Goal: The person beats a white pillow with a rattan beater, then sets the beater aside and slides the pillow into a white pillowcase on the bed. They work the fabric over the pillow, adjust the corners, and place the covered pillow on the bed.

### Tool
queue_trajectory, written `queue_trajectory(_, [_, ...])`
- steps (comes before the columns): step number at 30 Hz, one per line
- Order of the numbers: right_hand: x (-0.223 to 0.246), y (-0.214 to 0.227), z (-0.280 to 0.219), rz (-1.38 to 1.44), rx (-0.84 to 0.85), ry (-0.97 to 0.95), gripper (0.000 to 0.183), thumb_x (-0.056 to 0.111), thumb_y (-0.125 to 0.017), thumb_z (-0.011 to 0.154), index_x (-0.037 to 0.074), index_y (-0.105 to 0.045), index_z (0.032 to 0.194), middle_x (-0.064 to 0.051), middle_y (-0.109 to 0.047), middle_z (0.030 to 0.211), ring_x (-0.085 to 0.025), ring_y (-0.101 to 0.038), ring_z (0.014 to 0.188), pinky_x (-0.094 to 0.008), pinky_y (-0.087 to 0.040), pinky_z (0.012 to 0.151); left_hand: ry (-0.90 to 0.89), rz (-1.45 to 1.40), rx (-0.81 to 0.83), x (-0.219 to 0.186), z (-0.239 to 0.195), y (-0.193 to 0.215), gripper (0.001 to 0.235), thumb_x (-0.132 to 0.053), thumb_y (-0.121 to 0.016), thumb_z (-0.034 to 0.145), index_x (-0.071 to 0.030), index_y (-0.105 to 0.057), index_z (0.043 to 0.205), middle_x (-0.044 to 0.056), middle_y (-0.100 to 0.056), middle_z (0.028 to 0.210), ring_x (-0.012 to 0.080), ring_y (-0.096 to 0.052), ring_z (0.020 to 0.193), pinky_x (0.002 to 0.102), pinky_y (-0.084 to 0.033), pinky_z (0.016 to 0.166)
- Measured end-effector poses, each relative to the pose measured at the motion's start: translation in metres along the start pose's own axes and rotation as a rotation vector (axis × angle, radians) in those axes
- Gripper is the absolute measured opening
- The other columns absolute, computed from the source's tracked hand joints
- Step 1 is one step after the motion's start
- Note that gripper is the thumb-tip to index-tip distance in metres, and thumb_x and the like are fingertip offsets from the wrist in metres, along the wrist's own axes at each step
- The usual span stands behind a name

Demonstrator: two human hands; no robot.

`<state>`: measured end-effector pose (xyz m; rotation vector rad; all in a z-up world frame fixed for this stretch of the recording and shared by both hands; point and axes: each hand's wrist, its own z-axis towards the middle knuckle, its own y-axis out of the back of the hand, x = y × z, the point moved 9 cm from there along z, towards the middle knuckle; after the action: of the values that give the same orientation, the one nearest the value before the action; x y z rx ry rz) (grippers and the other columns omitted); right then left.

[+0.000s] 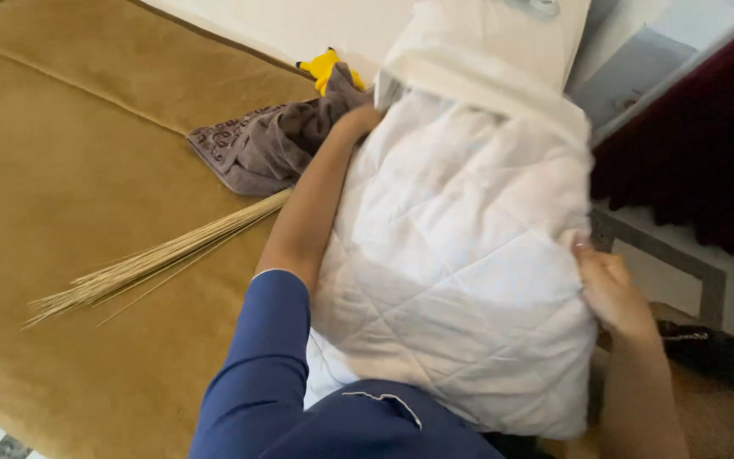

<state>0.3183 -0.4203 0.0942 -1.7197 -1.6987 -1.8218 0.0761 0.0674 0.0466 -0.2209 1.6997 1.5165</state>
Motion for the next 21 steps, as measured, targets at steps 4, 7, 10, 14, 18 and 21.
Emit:
queue_trajectory(4, [-0.015,-0.05,0.012,-0.448,0.036,-0.025,0.076,0.059,-0.038,0.106,-0.003,-0.072,0.077,-0.022,-0.066,0.073,-0.034,-0.065,0.068,-0.046,-0.054,0.073,0.041,0.122,0.012,0.068,-0.012,-0.059,0.059,-0.058,-0.055,0.094,-0.006,-0.06,0.122,0.027,-0.064,0.117,0.0426,-0.064,0.109,0.049,-0.052,0.087])
queue_trajectory(7, [-0.005,-0.066,0.008,-0.592,0.13,-0.046,0.069,0.056,-0.044,0.103,-0.004,-0.072,0.084,-0.025,-0.069,0.08,-0.04,-0.069,0.075,-0.047,-0.054,0.077,0.061,0.216,0.013,0.119,-0.006,-0.083,0.058,-0.057,-0.061,0.092,-0.004,-0.064,0.115,0.024,-0.065,0.115,0.0413,-0.066,0.105,0.049,-0.055,0.082])
queue_trajectory(10, [0.051,-0.055,0.002,-0.597,0.013,-0.044,0.058,0.05,-0.053,0.1,-0.004,-0.071,0.09,-0.024,-0.071,0.089,-0.039,-0.07,0.081,-0.047,-0.054,0.077,0.079,0.285,0.013,0.102,0.001,-0.104,0.058,-0.056,-0.065,0.091,-0.002,-0.066,0.111,0.023,-0.066,0.113,0.0404,-0.067,0.102,0.05,-0.056,0.079])
queue_trajectory(14, [0.126,-0.052,0.018,-0.302,-0.276,0.37,0.03,0.028,-0.066,0.098,-0.001,-0.068,0.104,-0.019,-0.07,0.104,-0.032,-0.069,0.091,-0.041,-0.055,0.079,-0.267,0.138,-0.167,0.028,-0.002,-0.042,0.044,-0.022,-0.076,0.075,-0.008,-0.063,0.114,0.019,-0.063,0.118,0.0417,-0.067,0.095,0.051,-0.055,0.072])
queue_trajectory(18, [0.161,-0.088,0.047,-0.11,-0.254,0.51,0.02,0.018,-0.071,0.095,-0.001,-0.066,0.099,-0.017,-0.066,0.1,-0.028,-0.069,0.092,-0.035,-0.058,0.072,-0.424,0.316,0.01,0.017,0.026,-0.07,0.028,-0.012,-0.072,0.079,-0.016,-0.069,0.107,0.014,-0.069,0.108,0.0372,-0.069,0.099,0.048,-0.056,0.079])
queue_trajectory(21, [0.148,-0.123,0.07,-0.099,-0.298,0.544,0.017,0.015,-0.071,0.094,0.0,-0.065,0.098,-0.016,-0.064,0.1,-0.03,-0.068,0.086,-0.038,-0.055,0.078,-0.473,0.48,0.165,0.006,0.021,-0.078,0.017,-0.027,-0.073,0.084,-0.014,-0.073,0.095,0.013,-0.071,0.1,0.0357,-0.068,0.099,0.05,-0.054,0.077])
